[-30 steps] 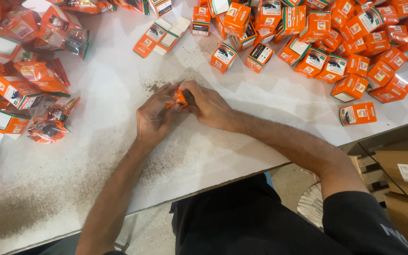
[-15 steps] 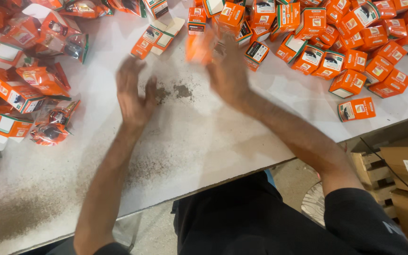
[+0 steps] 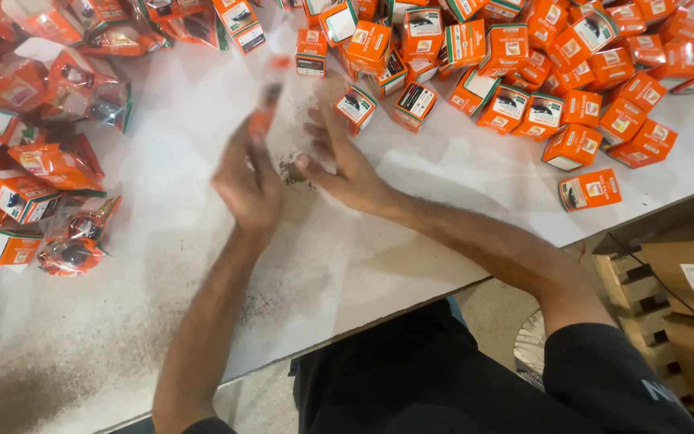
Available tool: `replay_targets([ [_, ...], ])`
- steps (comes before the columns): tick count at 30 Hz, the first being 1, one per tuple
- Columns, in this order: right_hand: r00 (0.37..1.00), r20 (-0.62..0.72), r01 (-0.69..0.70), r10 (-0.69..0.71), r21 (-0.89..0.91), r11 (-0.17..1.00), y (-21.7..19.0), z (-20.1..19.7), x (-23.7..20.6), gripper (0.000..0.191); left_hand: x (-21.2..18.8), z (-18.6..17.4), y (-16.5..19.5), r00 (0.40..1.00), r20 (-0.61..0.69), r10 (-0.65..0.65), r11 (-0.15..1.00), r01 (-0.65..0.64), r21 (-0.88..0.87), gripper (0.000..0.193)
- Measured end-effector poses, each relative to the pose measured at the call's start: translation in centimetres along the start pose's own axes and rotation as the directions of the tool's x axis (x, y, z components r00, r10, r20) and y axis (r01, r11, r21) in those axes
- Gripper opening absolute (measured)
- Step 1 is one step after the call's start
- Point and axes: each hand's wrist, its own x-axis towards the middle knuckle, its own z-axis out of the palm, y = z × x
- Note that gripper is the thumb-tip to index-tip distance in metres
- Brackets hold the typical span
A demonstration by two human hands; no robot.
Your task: The person folds small orange cardboard boxes at a table covered with a large pile of similar boxes and plastic-wrapped items. They pick up flat box blanks, press the flaps and sides to form each box, and place the finished box back onto the pile, repeating the process one box at a time.
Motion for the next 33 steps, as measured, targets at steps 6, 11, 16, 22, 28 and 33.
replay_targets([
  [6, 0.995, 0.037, -0.103, 0.097, 0.221, 0.970, -0.5, 0.0, 0.0, 0.063, -1.4, -1.0, 4.5, 0.922, 0.237, 0.307, 0.951, -0.307, -0.037, 0.034],
  [11, 0.989, 0.115, -0.083, 0.098, -0.127, 0.988, 1.5, -3.2, -0.4, 0.052, -0.2, -1.5, 4.0, 0.945, 0.259, 0.198, 0.961, -0.239, 0.138, 0.046],
  [16, 0.996, 0.076, -0.023, 0.050, -0.319, 0.947, 1.8, -3.4, -0.5, 0.058, -1.2, -0.7, 3.9, 0.965, 0.207, 0.159, 0.964, -0.197, 0.177, 0.045],
  [22, 0.964, 0.123, 0.261, -0.236, -0.602, 0.755, -3.0, -2.4, 0.0, 0.061, -1.5, 0.0, 3.2, 0.994, 0.048, 0.094, 0.987, -0.099, 0.129, 0.026],
  [28, 0.922, 0.265, 0.357, -0.281, -0.864, 0.356, -5.1, 0.1, 0.0, 0.101, -2.5, 0.6, 3.6, 0.920, 0.155, -0.359, 0.890, 0.388, -0.240, 0.014],
  [33, 0.928, 0.237, 0.353, -0.288, -0.807, 0.473, -4.2, -1.0, 0.6, 0.100, -2.3, 0.3, 5.6, 0.947, 0.289, -0.138, 0.931, 0.224, -0.288, 0.026],
])
